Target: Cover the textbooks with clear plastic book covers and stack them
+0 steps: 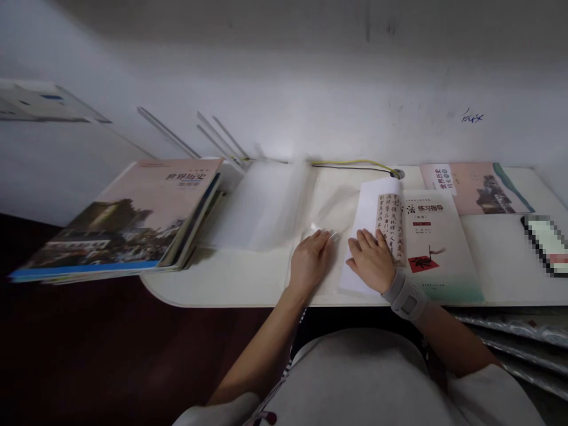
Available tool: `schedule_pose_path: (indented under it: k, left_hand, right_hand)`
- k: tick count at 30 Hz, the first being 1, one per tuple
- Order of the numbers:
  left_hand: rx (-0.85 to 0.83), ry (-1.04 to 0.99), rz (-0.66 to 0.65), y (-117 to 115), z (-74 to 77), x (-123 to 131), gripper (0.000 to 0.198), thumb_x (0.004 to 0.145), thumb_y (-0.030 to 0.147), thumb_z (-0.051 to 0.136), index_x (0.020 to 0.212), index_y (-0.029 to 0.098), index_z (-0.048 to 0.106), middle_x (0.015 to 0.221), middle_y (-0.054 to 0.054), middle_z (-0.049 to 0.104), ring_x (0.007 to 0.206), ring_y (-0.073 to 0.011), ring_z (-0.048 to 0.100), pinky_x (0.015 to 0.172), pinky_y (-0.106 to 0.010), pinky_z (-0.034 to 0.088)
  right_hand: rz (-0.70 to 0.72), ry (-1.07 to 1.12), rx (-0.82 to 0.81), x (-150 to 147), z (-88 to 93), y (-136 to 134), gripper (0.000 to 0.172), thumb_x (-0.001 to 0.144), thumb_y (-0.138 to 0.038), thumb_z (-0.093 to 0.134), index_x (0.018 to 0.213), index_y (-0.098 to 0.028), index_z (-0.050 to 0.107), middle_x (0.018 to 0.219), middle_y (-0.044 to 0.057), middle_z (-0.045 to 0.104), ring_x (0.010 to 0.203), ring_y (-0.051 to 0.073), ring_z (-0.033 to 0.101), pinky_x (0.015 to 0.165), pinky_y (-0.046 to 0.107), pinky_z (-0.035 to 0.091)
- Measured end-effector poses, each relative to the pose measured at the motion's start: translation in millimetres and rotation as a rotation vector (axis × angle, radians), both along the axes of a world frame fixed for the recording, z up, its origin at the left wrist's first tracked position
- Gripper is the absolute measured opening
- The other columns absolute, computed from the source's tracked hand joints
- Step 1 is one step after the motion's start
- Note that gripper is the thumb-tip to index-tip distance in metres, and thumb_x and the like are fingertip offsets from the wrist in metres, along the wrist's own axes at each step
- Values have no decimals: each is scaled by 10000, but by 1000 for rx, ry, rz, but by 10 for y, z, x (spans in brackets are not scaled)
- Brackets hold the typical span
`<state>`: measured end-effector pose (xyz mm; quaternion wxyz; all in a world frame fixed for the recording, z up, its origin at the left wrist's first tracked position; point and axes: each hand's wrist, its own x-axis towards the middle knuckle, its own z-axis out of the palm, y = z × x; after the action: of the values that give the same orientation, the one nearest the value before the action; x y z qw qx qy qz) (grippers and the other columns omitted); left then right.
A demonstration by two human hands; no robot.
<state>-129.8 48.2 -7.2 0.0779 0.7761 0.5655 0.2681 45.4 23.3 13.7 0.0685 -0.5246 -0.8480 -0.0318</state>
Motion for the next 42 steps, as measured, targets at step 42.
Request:
schedule_pose_path:
  k: [42]
  left_hand:
    - [-88, 329, -144, -93, -27, 96, 438, 920, 355, 409, 1340, 246, 463, 1439, -74, 412, 1334, -392, 290, 1028, -632, 253]
  right_hand:
    - [58, -170, -69, 167, 76, 738, 493, 907, -382, 440, 1235, -22, 516, 1316, 225, 512, 1236, 297, 455, 1033, 459, 306]
